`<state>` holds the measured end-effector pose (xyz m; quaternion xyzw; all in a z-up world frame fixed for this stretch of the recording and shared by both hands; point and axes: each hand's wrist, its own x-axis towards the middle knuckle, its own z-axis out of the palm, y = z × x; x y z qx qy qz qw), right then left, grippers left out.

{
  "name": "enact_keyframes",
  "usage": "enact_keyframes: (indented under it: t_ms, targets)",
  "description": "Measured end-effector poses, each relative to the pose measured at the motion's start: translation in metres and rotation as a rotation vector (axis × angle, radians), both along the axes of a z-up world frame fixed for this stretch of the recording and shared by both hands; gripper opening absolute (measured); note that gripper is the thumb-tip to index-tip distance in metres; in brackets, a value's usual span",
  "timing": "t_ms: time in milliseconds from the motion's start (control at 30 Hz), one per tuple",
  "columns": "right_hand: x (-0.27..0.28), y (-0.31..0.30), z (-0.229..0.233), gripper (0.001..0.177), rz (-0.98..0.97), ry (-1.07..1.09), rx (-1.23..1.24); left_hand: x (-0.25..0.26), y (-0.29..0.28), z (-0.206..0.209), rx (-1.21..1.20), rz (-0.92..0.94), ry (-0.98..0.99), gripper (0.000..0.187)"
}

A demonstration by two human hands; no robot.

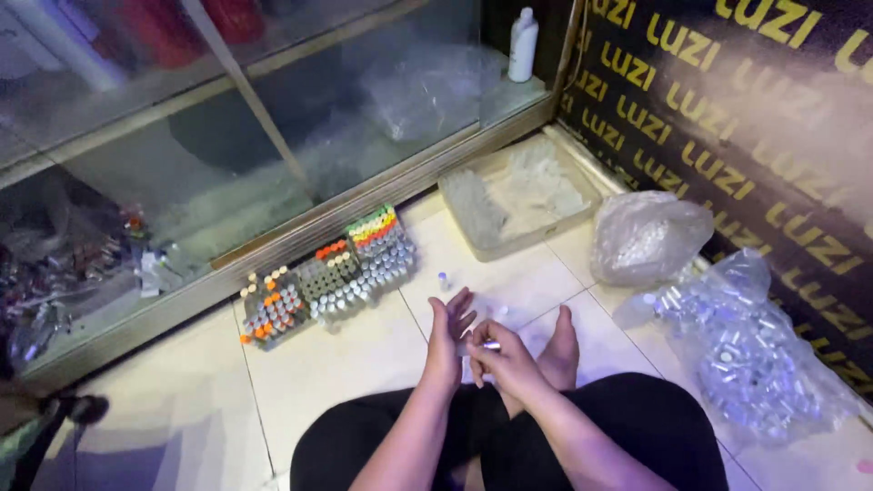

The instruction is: Assembling perfume sample vials by attaching sprayer caps and organizing them in a rack.

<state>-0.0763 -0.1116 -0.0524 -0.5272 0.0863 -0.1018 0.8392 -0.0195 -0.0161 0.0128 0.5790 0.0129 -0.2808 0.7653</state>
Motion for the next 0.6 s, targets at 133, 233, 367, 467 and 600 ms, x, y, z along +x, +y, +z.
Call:
enact_keyframes:
  t_ms: [133,233,367,467,600]
  targets:
    - [0.006,-0.028,0.014,0.026,-0.09,0.118,-0.08,-0.025,0.013,-0.019,0.001,-0.127,0.035,0.104]
    - [-0.003,-0.051,0.027,0.064,-0.364,0.311,-0.091,0.032,0.046,-0.033,-0.08,0.297,-0.077,0.082]
    - [0.004,-0.017,-0.049,0.047,0.025,0.316,-0.387,-0.014,0.003,-0.009,-0.127,0.065,-0.029,0.083]
    - [-0.003,0.0,-0.014,0.012,0.138,0.173,0.062,-0.01,0.014,-0.008,-0.131,0.118,0.046,0.09]
    - [0.005,-0.012,-0.01,0.013,0.07,0.153,-0.154,-0.015,-0.002,-0.054,-0.026,0.194,0.183,0.072]
